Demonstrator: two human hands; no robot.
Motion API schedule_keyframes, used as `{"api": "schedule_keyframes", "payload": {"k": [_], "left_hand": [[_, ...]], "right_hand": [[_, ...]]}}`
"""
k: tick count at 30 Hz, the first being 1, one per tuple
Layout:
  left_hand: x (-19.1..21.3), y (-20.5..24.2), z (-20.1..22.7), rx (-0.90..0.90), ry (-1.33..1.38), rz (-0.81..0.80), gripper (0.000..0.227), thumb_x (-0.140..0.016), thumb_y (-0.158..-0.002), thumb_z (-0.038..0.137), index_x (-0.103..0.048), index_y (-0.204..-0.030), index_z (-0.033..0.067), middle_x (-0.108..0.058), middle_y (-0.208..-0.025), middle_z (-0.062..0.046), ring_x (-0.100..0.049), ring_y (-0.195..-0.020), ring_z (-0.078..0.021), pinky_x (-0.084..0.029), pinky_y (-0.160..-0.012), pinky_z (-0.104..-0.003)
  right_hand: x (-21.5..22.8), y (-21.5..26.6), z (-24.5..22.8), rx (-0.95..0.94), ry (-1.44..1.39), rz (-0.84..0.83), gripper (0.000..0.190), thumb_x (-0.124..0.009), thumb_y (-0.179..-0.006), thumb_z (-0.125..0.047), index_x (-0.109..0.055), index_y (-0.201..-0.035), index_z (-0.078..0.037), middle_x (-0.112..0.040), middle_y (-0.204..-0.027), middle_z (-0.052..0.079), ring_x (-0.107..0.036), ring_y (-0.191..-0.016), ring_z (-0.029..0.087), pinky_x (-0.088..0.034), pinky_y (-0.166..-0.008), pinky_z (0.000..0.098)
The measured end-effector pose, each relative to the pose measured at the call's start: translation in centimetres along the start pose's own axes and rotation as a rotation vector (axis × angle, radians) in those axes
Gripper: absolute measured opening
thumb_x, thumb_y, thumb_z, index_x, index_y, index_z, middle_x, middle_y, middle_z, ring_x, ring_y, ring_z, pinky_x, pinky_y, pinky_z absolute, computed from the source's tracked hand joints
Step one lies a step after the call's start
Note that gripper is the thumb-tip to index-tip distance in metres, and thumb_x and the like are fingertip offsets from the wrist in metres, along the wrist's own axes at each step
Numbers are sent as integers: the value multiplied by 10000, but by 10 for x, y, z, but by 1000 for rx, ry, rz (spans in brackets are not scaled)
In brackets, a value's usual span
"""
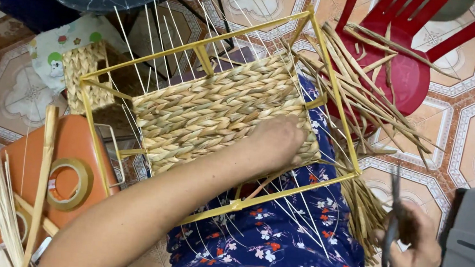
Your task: Weaving a basket by interlacing fiber strips around a frame.
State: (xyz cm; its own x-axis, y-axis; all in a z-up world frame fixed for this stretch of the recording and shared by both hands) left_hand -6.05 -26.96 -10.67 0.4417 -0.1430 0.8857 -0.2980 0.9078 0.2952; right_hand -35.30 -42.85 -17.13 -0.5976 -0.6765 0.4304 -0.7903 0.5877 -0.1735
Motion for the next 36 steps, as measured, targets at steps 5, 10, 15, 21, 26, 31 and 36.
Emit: {"api": "schedule_keyframes", "payload": {"k": [5,10,15,21,26,31,36], "left_hand": [[-19,-10,-6,42,-169,-78,250,-720,-840,183,-694,-962,-34,-571,-1193,-239,-617,-1027,-289,-631,-769,-339],[-20,-12,-14,40,24,14,160,-527,-1003,55,-668,-966,-10,-700,-881,-173,-684,-794,-222,-622,-728,-345],[-18,-16,-12,35,7,33,182,-571,-995,140,-669,-941,-4,-672,-858,-153,-655,-758,-209,-601,-694,-342],[-7,-13,-10,87,33,-51,223,-590,-985,205,-651,-1009,-8,-674,-858,-140,-649,-747,-210,-600,-646,-341],[-9,-18,-8,52,54,22,296,-642,-966,293,-676,-997,1,-675,-883,-157,-622,-788,-232,-546,-746,-399],[-7,-14,-8,88,81,-60,333,-632,-957,338,-678,-952,7,-687,-890,-128,-651,-831,-216,-556,-856,-411],[2,-7,1,111,136,-132,263,-549,-1016,240,-683,-945,24,-691,-911,-125,-660,-843,-202,-576,-838,-385]], "right_hand": [[2,43,30,-25,270,-143,791,-846,-653,-196,-532,-1372,-98,-698,-916,58,-674,-734,90,-558,-659,252],[7,64,74,-203,435,-219,869,-938,-629,-230,-598,-1425,-147,-710,-989,67,-640,-762,177,-569,-674,314],[-3,54,27,103,394,-283,732,-857,-640,-287,-601,-1320,-195,-754,-1008,79,-744,-847,138,-604,-723,309],[5,48,42,-71,498,-351,705,-852,-689,-329,-611,-1346,-245,-776,-929,20,-720,-779,139,-613,-629,327],[-43,14,-28,-60,568,-334,678,-808,-735,-337,-574,-1372,-311,-725,-894,-8,-733,-702,116,-636,-596,312],[-73,-5,-66,-83,801,-285,759,-776,-738,-358,-496,-1438,-445,-616,-808,-16,-663,-660,175,-565,-584,386],[-83,1,-67,-154,821,-260,754,-784,-754,-361,-495,-1445,-449,-615,-817,-18,-649,-643,176,-548,-562,386]]}}
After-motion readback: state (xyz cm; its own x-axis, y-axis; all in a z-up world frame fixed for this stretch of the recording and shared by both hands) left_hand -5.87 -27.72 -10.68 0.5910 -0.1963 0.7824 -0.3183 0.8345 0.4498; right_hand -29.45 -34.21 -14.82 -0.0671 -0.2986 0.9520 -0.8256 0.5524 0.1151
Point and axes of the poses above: each hand's wrist, its own y-axis away from the middle knuckle, its own x-axis out of the back of the hand, z = x × y, the point moved 6 cm from there along -y, towards the middle knuckle
